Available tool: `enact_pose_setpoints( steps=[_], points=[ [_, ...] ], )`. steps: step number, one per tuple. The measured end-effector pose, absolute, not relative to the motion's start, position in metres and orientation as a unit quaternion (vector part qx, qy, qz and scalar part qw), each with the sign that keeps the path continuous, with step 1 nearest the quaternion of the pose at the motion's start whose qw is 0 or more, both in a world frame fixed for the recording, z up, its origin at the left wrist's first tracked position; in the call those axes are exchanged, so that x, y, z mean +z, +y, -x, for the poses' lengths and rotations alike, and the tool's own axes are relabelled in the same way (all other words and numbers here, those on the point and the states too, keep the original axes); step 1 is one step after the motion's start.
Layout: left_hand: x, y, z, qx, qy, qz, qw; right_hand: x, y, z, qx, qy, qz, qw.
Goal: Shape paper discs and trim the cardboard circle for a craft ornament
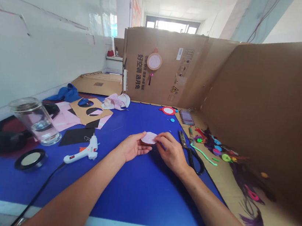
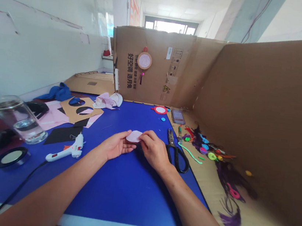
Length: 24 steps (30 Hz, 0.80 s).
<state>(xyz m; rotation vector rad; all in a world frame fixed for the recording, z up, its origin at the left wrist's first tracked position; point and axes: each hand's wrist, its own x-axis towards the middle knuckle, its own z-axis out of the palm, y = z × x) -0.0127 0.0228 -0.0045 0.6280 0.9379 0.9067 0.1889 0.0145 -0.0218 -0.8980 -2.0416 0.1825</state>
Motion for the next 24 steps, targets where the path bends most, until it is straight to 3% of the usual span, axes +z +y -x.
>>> enact_pose_setpoints(
  steps=[5, 8, 14, 24],
  points=[
    [-0.008, 0.024, 0.012, 0.456, 0.459, -0.315, 0.694, -0.02, 0.017, -0.187, 0.126, -0.774, 0.38, 0.491],
    [-0.011, 0.024, 0.012, 0.462, 0.476, -0.358, 0.657, -0.022, 0.019, -0.187, 0.221, -0.706, 0.424, 0.522],
    [-0.01, 0.021, 0.009, 0.46, 0.477, -0.418, 0.621, -0.024, 0.027, -0.183, 0.414, -0.614, 0.451, 0.498],
    [-0.011, 0.019, 0.008, 0.444, 0.47, -0.466, 0.603, -0.02, 0.026, -0.181, 0.462, -0.611, 0.438, 0.471]
  ],
)
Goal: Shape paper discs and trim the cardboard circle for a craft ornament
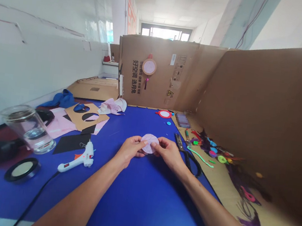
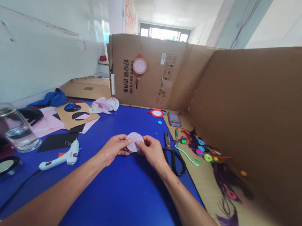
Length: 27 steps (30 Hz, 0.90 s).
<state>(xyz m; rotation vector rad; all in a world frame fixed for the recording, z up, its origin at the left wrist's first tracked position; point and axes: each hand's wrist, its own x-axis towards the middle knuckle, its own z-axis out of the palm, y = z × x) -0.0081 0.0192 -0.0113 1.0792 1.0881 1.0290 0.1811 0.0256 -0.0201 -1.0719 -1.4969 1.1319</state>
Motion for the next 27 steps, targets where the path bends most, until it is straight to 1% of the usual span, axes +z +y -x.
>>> enact_pose_setpoints(
  steps=[9, 15, 27],
  points=[
    [-0.0143, 0.0222, 0.0093, 0.463, 0.491, -0.47, 0.569, -0.0227, 0.027, -0.1796, 0.489, -0.601, 0.425, 0.468],
    [-0.0112, 0.0195, 0.0094, 0.453, 0.485, -0.465, 0.586, -0.0234, 0.0278, -0.1807, 0.494, -0.607, 0.416, 0.464],
    [-0.014, 0.0225, 0.0101, 0.475, 0.489, -0.453, 0.575, -0.0221, 0.0277, -0.1806, 0.509, -0.609, 0.414, 0.445]
  ],
)
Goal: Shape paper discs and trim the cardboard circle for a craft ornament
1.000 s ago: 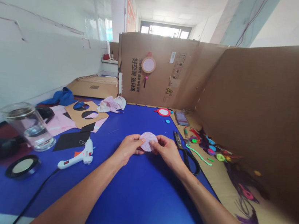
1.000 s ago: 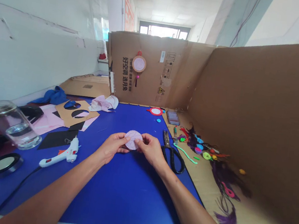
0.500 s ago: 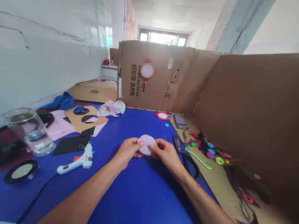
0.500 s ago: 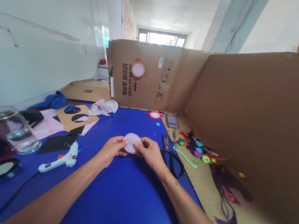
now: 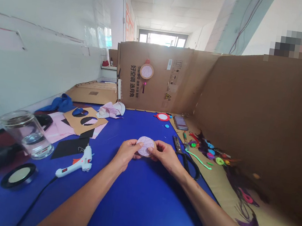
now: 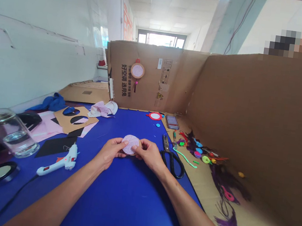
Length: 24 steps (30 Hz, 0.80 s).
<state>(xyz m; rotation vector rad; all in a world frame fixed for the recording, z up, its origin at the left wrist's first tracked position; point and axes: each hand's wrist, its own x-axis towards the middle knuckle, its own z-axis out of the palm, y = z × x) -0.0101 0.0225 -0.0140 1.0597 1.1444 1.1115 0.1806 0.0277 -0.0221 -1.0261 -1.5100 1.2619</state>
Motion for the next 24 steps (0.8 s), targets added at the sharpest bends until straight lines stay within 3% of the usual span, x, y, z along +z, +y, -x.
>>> enact_pose_setpoints(
  steps=[14, 24],
  points=[
    [-0.011, 0.027, 0.017, 0.537, 0.469, -0.36, 0.602, -0.022, 0.029, -0.184, 0.531, -0.571, 0.422, 0.463],
    [-0.01, 0.028, 0.02, 0.558, 0.473, -0.35, 0.586, -0.015, 0.031, -0.191, 0.483, -0.496, 0.454, 0.561]
  ],
)
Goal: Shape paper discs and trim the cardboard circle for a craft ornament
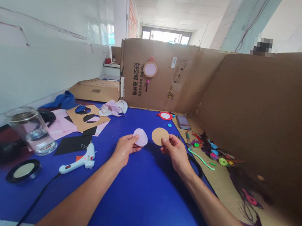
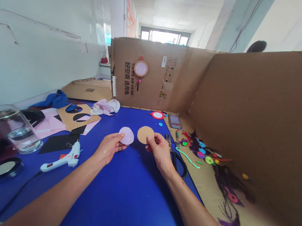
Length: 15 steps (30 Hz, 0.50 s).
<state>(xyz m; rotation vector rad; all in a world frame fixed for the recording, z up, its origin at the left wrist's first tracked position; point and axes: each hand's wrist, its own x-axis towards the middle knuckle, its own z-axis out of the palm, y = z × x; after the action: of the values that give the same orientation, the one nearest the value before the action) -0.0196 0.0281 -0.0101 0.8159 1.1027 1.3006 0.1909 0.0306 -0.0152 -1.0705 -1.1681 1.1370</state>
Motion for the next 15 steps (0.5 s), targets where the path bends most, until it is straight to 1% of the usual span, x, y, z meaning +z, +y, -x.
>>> enact_pose_setpoints(
  steps=[9, 15],
  points=[
    [-0.0097, 0.0248, 0.0147, 0.544, 0.461, -0.375, 0.592, -0.015, 0.0284, -0.1885, 0.513, -0.525, 0.431, 0.524],
    [-0.0066, 0.0255, 0.0174, 0.575, 0.436, -0.376, 0.582, -0.0189, 0.0326, -0.1945, 0.446, -0.519, 0.488, 0.543]
  ],
)
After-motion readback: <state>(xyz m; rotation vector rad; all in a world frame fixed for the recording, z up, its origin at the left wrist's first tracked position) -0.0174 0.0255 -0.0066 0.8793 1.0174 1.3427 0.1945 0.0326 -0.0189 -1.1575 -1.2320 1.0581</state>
